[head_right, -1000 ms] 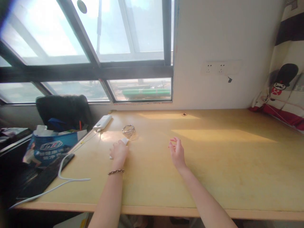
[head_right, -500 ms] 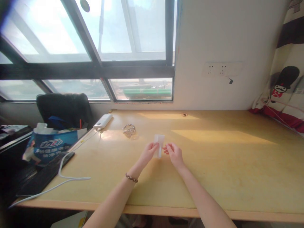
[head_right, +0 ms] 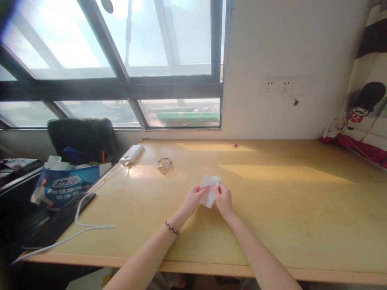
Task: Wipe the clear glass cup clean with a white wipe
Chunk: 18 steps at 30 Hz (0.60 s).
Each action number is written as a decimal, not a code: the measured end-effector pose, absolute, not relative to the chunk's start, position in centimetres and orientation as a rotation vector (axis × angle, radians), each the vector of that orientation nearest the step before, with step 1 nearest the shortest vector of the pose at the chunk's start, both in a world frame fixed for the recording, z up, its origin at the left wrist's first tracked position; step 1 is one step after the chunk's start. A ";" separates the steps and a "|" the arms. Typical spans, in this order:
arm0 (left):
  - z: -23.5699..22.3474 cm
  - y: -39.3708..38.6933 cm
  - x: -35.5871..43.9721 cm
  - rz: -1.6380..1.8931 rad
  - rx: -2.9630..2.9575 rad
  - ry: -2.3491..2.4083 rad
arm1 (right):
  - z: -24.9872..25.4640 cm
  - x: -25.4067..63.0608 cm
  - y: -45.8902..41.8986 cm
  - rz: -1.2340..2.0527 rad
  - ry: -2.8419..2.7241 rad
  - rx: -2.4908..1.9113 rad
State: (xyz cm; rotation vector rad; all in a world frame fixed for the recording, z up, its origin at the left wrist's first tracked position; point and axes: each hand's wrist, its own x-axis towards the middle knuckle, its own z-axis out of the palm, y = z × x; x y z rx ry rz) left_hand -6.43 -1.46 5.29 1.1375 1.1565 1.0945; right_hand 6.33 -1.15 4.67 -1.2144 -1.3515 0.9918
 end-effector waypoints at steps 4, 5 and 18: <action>4.8 -1.0 -7.0 1.143 1.031 1.226 | 4.5 7.1 -0.6 1.010 -1.244 -1.246; 4.7 -0.9 -7.2 1.166 1.003 1.228 | 4.5 7.2 -0.4 1.029 -1.205 -1.258; 5.6 0.9 -11.0 1.338 1.254 1.506 | 4.4 8.3 0.4 1.166 -1.163 -1.331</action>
